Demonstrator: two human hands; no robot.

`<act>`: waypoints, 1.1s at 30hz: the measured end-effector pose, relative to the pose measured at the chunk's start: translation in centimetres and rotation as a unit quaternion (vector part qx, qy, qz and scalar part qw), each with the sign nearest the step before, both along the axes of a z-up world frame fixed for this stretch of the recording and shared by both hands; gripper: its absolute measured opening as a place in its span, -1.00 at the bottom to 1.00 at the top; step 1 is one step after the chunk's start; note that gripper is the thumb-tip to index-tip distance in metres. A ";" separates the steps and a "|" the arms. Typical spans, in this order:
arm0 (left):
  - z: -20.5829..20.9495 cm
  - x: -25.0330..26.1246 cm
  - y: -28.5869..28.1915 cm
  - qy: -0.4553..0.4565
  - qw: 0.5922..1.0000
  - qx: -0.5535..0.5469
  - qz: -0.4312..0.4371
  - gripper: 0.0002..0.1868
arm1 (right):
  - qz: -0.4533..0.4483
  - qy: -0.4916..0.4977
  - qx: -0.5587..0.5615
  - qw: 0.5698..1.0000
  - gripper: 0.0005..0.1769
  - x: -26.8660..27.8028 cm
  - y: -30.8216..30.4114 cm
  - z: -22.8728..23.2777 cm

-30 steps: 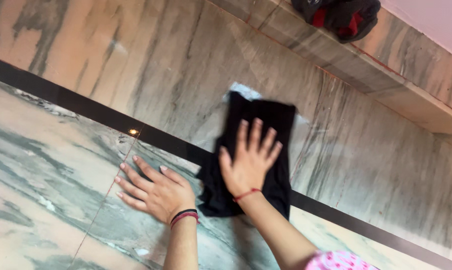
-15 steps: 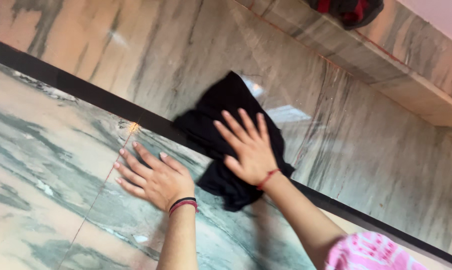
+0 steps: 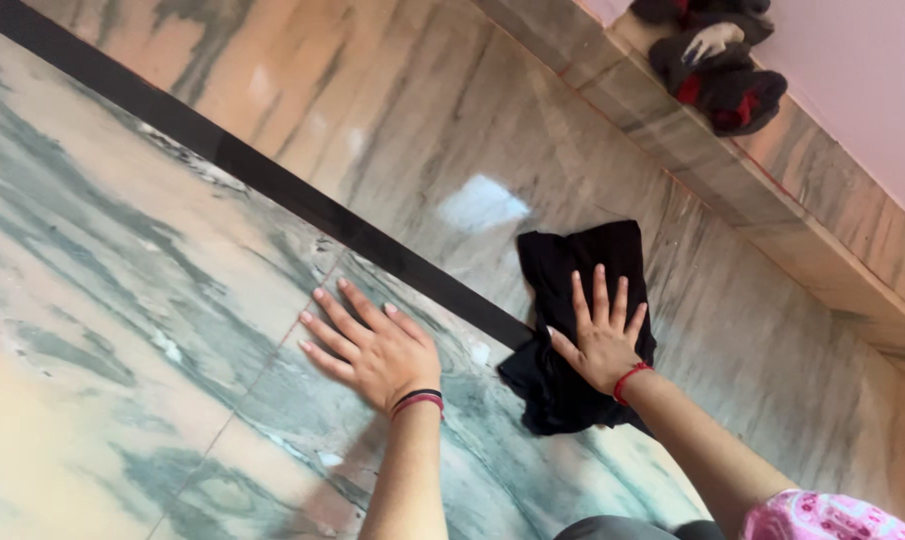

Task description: The person wipes a marble floor with a black cloth, then dips the cloth into a yellow bucket of water to rinse and wring it out. After wringing, the person unfolds the cloth and resumes wiping the floor surface.

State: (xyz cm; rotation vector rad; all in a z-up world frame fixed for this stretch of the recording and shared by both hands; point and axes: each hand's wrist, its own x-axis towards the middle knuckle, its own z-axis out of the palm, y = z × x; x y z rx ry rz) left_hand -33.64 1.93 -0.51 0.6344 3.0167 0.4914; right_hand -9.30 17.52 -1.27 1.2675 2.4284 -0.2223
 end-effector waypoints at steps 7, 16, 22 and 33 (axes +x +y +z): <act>-0.1 -0.1 0.0 -0.004 1.000 -0.003 -0.002 -0.31 | 0.014 -0.073 -0.022 0.997 0.23 -0.9 0.5 0.6; -0.1 -0.1 0.3 -0.025 1.000 -0.008 0.007 -0.28 | 0.011 -0.025 0.004 1.000 0.34 -3.3 -0.7 1.5; 0.0 -0.2 0.5 -0.015 0.999 -0.034 0.003 -0.28 | 0.012 0.066 0.026 0.997 0.40 -10.6 -0.9 1.3; -0.3 -0.3 0.5 -0.029 0.999 -0.036 0.009 -0.29 | 0.061 0.105 0.018 0.992 0.40 -27.5 -0.2 1.9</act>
